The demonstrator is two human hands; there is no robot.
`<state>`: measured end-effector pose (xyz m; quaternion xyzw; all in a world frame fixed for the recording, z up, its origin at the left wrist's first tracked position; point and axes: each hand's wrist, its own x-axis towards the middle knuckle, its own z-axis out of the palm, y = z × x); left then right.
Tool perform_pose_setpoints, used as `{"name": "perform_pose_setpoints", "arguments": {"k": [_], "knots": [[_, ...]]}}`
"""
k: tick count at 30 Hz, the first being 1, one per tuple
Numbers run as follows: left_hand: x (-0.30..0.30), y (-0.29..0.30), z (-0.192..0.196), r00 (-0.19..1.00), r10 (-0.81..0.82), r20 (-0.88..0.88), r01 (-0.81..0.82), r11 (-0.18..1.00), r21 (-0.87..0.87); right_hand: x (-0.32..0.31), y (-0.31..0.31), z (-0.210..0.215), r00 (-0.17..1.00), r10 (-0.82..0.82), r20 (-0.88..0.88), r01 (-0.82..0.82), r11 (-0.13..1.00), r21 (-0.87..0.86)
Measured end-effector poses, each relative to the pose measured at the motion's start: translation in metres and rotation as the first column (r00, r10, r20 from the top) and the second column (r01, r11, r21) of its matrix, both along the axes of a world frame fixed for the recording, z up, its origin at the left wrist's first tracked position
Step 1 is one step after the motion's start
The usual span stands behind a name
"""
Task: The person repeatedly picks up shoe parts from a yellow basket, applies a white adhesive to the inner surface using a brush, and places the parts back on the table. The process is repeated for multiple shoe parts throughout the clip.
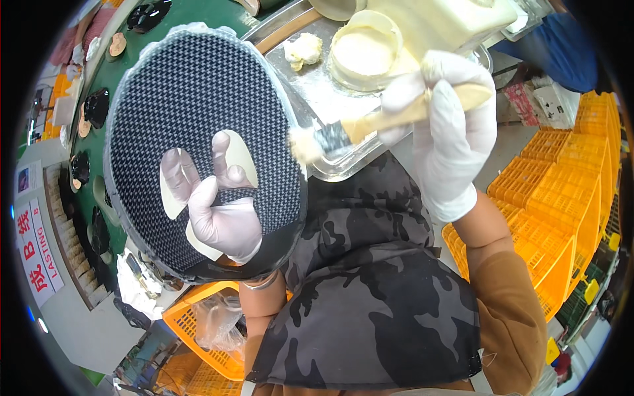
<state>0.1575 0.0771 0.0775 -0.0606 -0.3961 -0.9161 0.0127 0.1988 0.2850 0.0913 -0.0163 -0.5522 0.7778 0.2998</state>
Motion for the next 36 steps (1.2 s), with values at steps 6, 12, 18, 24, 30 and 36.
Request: {"name": "perform_pose_setpoints", "arguments": {"k": [6, 12, 18, 24, 30, 36], "knots": [[-0.013, 0.011, 0.002, 0.952, 0.268, -0.147, -0.279, 0.958, -0.062, 0.006, -0.004, 0.000, 0.947, 0.303, 0.105, -0.298, 0.953, -0.054], [-0.016, 0.013, -0.011, 0.896, 0.297, -0.329, -0.415, 0.825, -0.384, 0.007, 0.003, 0.014, 0.949, 0.313, 0.051, -0.316, 0.945, 0.083], [-0.034, 0.015, 0.017, 0.898, 0.285, -0.335, -0.357, 0.918, -0.175, -0.019, 0.008, 0.043, 0.926, 0.374, 0.053, -0.229, 0.443, 0.867], [-0.055, 0.032, 0.039, 0.830, 0.417, -0.370, -0.463, 0.886, -0.039, -0.032, -0.016, 0.044, 0.906, 0.424, -0.011, -0.060, 0.155, 0.986], [-0.062, 0.003, 0.031, 0.931, -0.264, -0.253, 0.241, 0.963, -0.119, -0.045, -0.004, 0.038, 0.908, 0.330, -0.259, 0.260, 0.043, 0.965], [-0.047, 0.015, 0.008, 0.885, -0.335, -0.324, 0.451, 0.793, 0.410, -0.039, 0.004, 0.038, 0.946, 0.264, -0.186, 0.151, 0.147, 0.978]]}}
